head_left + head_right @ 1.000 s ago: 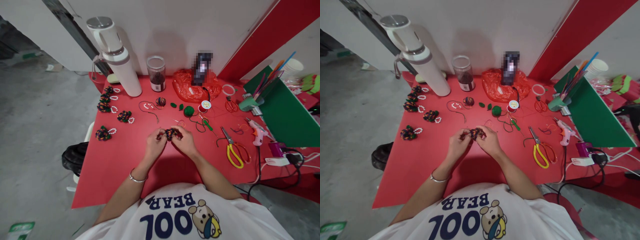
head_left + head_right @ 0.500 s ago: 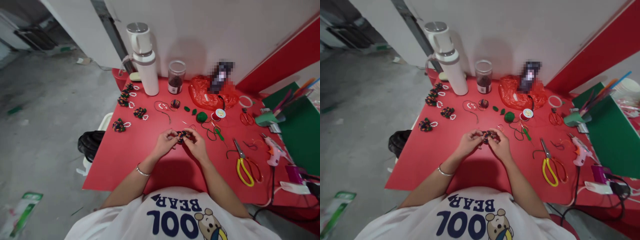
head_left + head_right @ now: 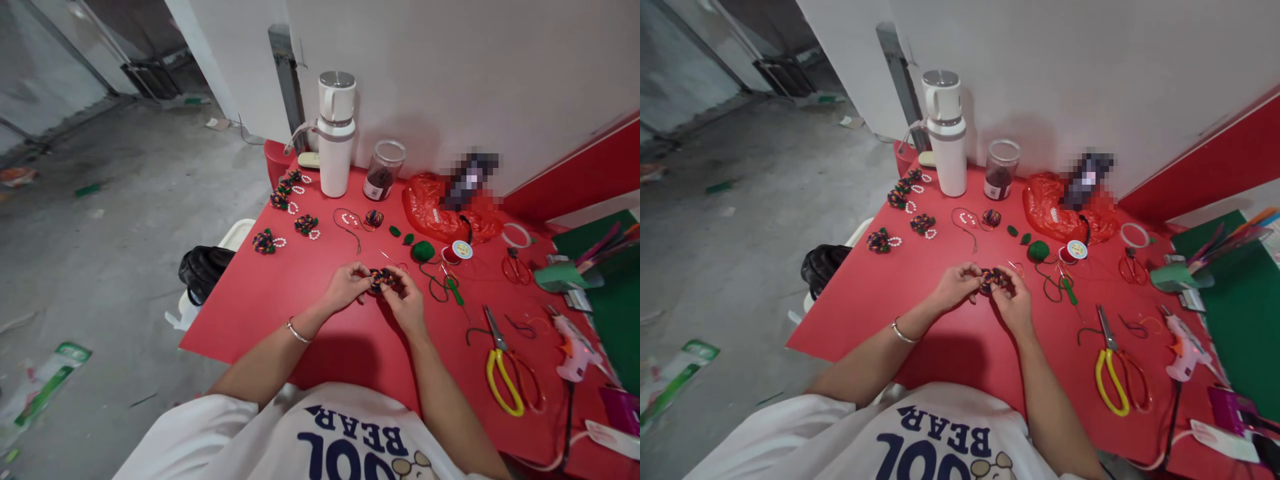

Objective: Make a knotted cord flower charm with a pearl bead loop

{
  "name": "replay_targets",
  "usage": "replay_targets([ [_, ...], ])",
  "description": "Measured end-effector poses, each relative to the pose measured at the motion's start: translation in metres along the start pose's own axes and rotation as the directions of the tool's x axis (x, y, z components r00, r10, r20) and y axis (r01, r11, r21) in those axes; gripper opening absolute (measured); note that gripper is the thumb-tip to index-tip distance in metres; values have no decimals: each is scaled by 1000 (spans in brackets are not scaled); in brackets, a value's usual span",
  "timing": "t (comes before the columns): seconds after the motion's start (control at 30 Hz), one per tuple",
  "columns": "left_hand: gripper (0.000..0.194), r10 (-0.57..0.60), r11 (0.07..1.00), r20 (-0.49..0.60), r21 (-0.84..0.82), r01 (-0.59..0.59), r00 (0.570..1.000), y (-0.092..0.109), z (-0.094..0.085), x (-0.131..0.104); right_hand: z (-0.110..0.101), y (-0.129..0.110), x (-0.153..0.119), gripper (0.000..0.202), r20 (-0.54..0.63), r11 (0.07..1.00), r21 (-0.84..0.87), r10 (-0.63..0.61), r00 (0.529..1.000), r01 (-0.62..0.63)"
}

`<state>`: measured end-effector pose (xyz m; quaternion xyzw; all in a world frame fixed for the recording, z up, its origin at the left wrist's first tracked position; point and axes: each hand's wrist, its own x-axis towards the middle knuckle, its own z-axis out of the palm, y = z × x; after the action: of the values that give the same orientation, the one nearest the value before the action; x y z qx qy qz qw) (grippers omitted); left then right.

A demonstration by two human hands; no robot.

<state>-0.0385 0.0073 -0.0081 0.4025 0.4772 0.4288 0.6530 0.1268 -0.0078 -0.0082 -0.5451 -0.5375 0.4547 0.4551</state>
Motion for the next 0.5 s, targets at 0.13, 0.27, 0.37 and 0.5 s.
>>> replay_targets([
  [0.13, 29, 1, 1000, 9, -16, -1, 1000, 1, 0, 0, -1, 1, 1, 40, 10, 999, 49, 22, 1000, -22],
  [0.27, 28, 0, 1000, 14, 3, 0, 1000, 1, 1, 0, -2, 3, 2, 39, 6, 995, 94, 37, 999, -37],
  [0.37, 29, 1, 1000, 23, 4, -1, 1000, 1, 1, 0, -2, 6, 2, 39, -2, 994, 108, 30, 1000, -30],
  [0.5, 32, 8, 1000, 18, -8, -8, 1000, 0, 1, 0, -3, 4, 1, 40, -3, 990, 136, 48, 999, -47],
])
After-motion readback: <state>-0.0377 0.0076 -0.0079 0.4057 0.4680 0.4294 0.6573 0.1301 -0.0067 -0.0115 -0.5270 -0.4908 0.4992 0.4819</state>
